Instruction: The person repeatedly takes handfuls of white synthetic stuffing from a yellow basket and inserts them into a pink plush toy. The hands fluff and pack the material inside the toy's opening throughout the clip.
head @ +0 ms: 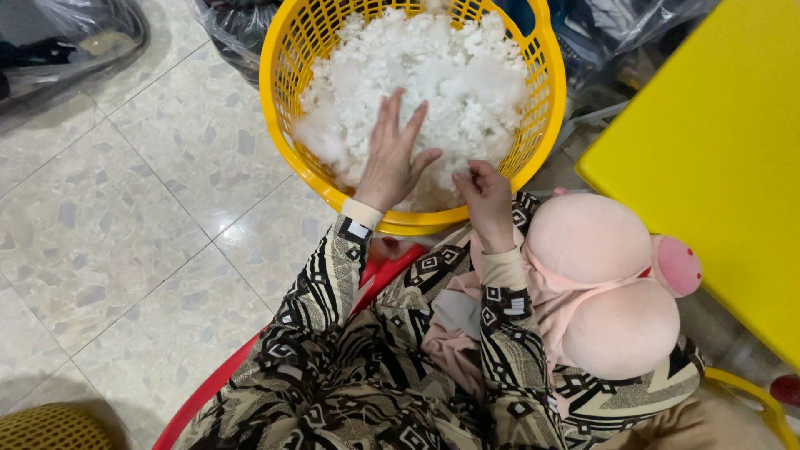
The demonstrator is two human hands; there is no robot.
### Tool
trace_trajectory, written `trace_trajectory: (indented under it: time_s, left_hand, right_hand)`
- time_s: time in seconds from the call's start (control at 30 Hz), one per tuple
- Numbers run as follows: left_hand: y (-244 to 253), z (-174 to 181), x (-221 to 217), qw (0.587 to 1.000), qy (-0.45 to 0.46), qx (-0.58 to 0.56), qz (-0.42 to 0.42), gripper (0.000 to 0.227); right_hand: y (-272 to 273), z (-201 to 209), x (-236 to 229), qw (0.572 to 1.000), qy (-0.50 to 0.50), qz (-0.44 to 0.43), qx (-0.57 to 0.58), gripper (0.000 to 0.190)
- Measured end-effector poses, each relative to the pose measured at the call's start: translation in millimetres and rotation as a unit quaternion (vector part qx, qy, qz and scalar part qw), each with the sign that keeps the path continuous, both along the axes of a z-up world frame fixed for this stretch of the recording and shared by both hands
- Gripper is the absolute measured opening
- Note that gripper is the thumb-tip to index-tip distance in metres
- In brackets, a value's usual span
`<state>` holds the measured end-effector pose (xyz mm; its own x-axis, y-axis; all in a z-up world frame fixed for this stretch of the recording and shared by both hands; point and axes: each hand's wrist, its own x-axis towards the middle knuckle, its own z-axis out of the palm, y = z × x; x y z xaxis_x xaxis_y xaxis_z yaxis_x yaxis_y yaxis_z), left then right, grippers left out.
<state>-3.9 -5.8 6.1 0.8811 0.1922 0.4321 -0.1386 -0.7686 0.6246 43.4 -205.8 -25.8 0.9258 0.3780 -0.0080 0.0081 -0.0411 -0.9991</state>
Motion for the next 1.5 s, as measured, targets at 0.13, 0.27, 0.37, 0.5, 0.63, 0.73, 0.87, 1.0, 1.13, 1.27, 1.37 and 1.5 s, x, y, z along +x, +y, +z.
trace_trajectory:
  time_s: [0.13,0.27,0.37,0.5,0.63,0.73,0.87,1.0,1.13,1.27,1.37,1.5]
  left_hand:
    - [-9,3,-3,0.963,0.020,-0.174,-0.203,0.070]
    - [-17,-3,1,0.967,0.025,-0.186,-0.170,0.036]
    - [-17,-9,4,0.961,0.008,-0.226,-0.160,0.023]
    - [-19,-16,7,0.937,0.036,-0.300,-0.174,0.021]
    - [-11,-24,9,0.944,0.084,-0.288,-0.136,0.018]
    - [8,-29,7,0.966,0.147,-0.206,-0.047,0.014]
    - [13,-34,4,0.964,0.116,-0.238,0.014,0.018]
    - [6,-38,6,0.957,0.117,-0.264,0.023,0.033]
    - [5,-45,13,0.939,0.118,-0.324,0.002,0.032]
    - [5,-55,17,0.941,0.126,-0.315,0.002,0.031]
    - [5,-61,17,0.939,0.129,-0.319,-0.008,0.029]
    - [5,-66,22,0.921,0.135,-0.365,-0.020,0.025]
  right_hand:
    - [3,9,-1,0.976,0.145,-0.006,0.163,0.019]
    - [3,16,-1,0.995,0.047,-0.008,0.083,0.007]
    - [3,29,-2,0.998,-0.049,-0.037,-0.001,0.007]
    - [15,53,-14,0.935,-0.305,-0.160,-0.084,0.015]
    - [33,71,-23,0.881,-0.399,-0.245,-0.071,0.016]
    - [28,79,-11,0.859,-0.407,-0.310,-0.020,0.019]
    - [7,77,19,0.900,-0.367,-0.212,-0.105,0.020]
    - [17,65,41,0.821,-0.377,-0.020,-0.429,0.093]
    - [22,64,38,0.757,-0.373,-0.028,-0.536,0.112]
    - [18,69,36,0.748,-0.397,-0.038,-0.531,0.113]
    - [17,63,34,0.759,-0.390,-0.034,-0.520,0.110]
    - [13,36,20,0.820,-0.318,0.021,-0.477,0.095]
